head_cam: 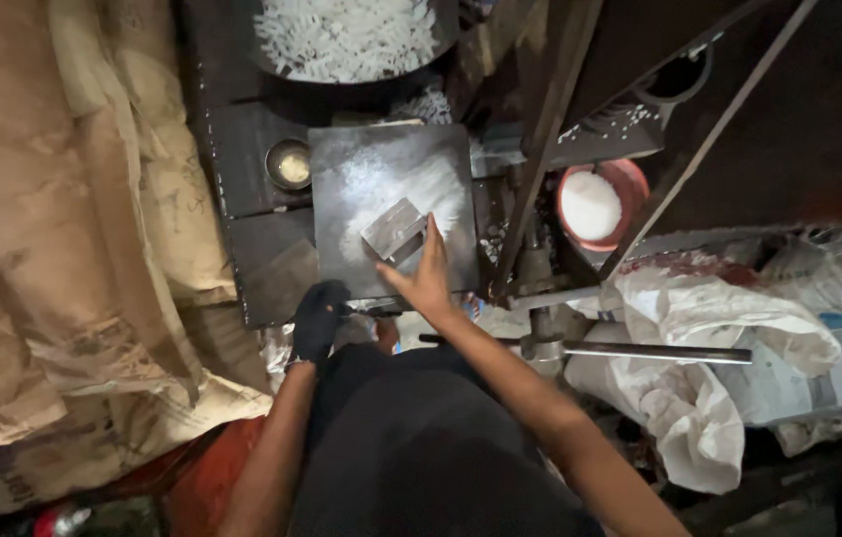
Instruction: The person operates a manual press machine to process white granular material. They repeatedly place material into the press, pull a lever to activate the press, and collect the processed output into a bowl.
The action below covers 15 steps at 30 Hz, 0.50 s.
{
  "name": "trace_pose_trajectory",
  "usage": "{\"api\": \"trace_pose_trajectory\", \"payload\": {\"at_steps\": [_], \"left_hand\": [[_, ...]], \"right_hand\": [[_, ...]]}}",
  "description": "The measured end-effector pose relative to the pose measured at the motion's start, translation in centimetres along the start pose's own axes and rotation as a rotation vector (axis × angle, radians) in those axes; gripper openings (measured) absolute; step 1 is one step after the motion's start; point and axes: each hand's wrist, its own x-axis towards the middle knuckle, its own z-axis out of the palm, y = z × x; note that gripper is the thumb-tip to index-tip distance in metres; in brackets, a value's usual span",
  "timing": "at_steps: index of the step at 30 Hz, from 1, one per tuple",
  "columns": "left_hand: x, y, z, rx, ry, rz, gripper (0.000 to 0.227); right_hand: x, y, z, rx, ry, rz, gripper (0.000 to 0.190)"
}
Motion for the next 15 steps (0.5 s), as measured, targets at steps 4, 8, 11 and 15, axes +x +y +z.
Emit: {"api": "trace_pose_trajectory", "payload": {"at_steps": [4, 8, 11, 15], "left_hand": [[-2.6, -1.0, -1.1, 0.285, -0.053, 0.252, 0.022], [-3.4, -0.1, -0.1, 0.550, -0.122, 0.572, 0.028], [-3.6, 2.2, 3.4, 0.378, -0.198, 0.439, 0.036], [-5.2, 6.5, 8.8, 0.424, -0.283, 0.206, 0.076]], "right_hand": [[0.3, 2.0, 1.6, -0.006, -0.002, 0.091, 0.115], [-1.0, 2.9, -0.3, -0.006, -0.106, 0.162, 0.115], [-1.8, 3.0, -2.7, -0.102, -0.115, 0.028, 0.119], [-1.4, 2.0, -5.4, 0.066, -0.269, 0.025, 0.112]]}}
